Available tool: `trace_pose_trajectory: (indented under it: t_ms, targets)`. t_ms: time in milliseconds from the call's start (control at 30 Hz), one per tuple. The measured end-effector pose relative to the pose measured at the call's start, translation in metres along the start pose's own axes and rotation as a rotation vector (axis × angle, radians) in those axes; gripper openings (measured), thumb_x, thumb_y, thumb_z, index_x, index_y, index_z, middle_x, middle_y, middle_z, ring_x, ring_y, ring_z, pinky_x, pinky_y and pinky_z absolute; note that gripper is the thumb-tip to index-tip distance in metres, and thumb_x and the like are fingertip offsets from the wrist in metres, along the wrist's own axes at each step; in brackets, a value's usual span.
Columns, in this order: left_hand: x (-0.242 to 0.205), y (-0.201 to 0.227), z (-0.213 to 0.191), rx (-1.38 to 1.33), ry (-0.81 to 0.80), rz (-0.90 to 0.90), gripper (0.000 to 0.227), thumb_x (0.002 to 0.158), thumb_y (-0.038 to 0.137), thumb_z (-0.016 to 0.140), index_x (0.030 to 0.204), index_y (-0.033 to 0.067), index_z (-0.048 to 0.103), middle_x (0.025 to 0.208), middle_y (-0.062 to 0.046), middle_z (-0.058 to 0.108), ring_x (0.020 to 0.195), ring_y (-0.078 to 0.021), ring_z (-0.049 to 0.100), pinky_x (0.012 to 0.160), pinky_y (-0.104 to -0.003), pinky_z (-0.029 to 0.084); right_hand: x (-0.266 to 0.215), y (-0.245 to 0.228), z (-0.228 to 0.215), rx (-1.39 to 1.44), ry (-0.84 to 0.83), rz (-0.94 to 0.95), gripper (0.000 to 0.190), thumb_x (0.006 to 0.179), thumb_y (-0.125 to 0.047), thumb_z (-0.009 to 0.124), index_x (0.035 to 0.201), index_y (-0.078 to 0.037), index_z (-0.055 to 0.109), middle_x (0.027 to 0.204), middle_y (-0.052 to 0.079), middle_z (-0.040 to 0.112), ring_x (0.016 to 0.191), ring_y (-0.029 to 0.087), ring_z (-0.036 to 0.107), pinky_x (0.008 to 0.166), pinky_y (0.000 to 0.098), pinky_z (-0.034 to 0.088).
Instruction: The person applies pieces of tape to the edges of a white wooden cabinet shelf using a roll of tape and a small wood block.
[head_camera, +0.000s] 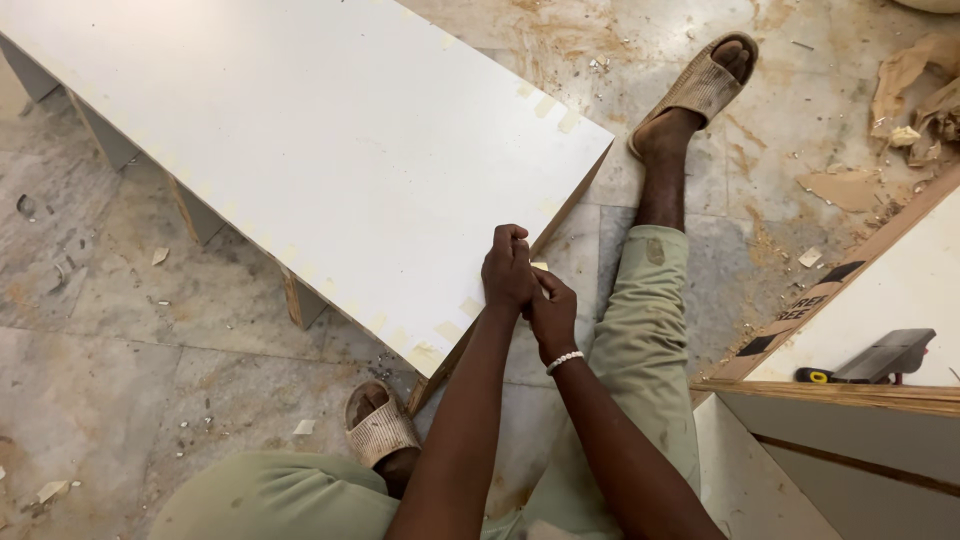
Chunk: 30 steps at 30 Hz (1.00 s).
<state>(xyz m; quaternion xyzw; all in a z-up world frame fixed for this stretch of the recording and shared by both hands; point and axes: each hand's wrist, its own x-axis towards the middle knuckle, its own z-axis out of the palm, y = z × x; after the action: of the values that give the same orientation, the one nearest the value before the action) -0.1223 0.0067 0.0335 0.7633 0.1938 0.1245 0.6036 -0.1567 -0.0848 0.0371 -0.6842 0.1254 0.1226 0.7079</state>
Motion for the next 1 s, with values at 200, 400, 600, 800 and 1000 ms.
trace_pose_trajectory:
  t_ms: [200,400,600,800,1000]
  targets:
    - [0.005,-0.023,0.016,-0.145,-0.003,0.09,0.021,0.095,0.016,0.051,0.113,0.0061,0.055,0.102,-0.014,0.064,0.092,-0.0271,0.062,0.081,-0.04,0.05,0.004,-0.001,-0.013,-0.219,0.065,-0.326,0.028,0.095,-0.01,0.067,0.122,-0.004,0.074,0.092,0.008,0.069,0.078,0.02,0.06,0.069,0.0336,0.048]
    - [0.004,-0.001,-0.003,-0.263,-0.195,-0.146,0.057,0.09,0.047,0.059,0.125,0.0029,0.051,0.11,-0.016,0.057,0.101,-0.026,0.056,0.087,-0.041,0.049,-0.004,-0.019,-0.018,-0.728,0.062,-0.758,0.056,0.083,-0.007,0.075,0.138,-0.009,0.063,0.119,0.023,0.06,0.11,0.04,0.062,0.094,0.0444,0.052]
    - [0.009,0.024,-0.016,-0.22,-0.409,-0.321,0.081,0.081,0.068,0.058,0.132,0.0065,0.046,0.11,-0.016,0.058,0.097,-0.0233,0.059,0.083,-0.041,0.052,-0.003,-0.04,-0.018,-0.882,-0.029,-0.714,0.044,0.088,-0.01,0.07,0.132,-0.013,0.062,0.118,0.018,0.062,0.101,0.037,0.066,0.079,0.0464,0.056]
    - [0.016,0.003,-0.02,-0.5,-0.525,-0.381,0.074,0.09,0.065,0.059,0.139,0.0092,0.051,0.102,-0.004,0.054,0.091,-0.0149,0.051,0.083,-0.032,0.045,0.009,-0.045,-0.014,-0.799,0.024,-0.713,0.018,0.096,-0.018,0.069,0.113,-0.011,0.07,0.111,0.017,0.068,0.092,0.035,0.069,0.075,0.0446,0.056]
    - [0.014,0.0,-0.022,-0.544,-0.545,-0.322,0.049,0.098,0.045,0.06,0.125,0.0054,0.068,0.094,0.002,0.067,0.079,-0.0101,0.059,0.071,-0.027,0.05,0.035,-0.042,-0.041,-0.558,0.034,-0.492,0.027,0.093,-0.03,0.076,0.11,-0.008,0.075,0.1,0.013,0.075,0.091,0.028,0.074,0.082,0.0401,0.058]
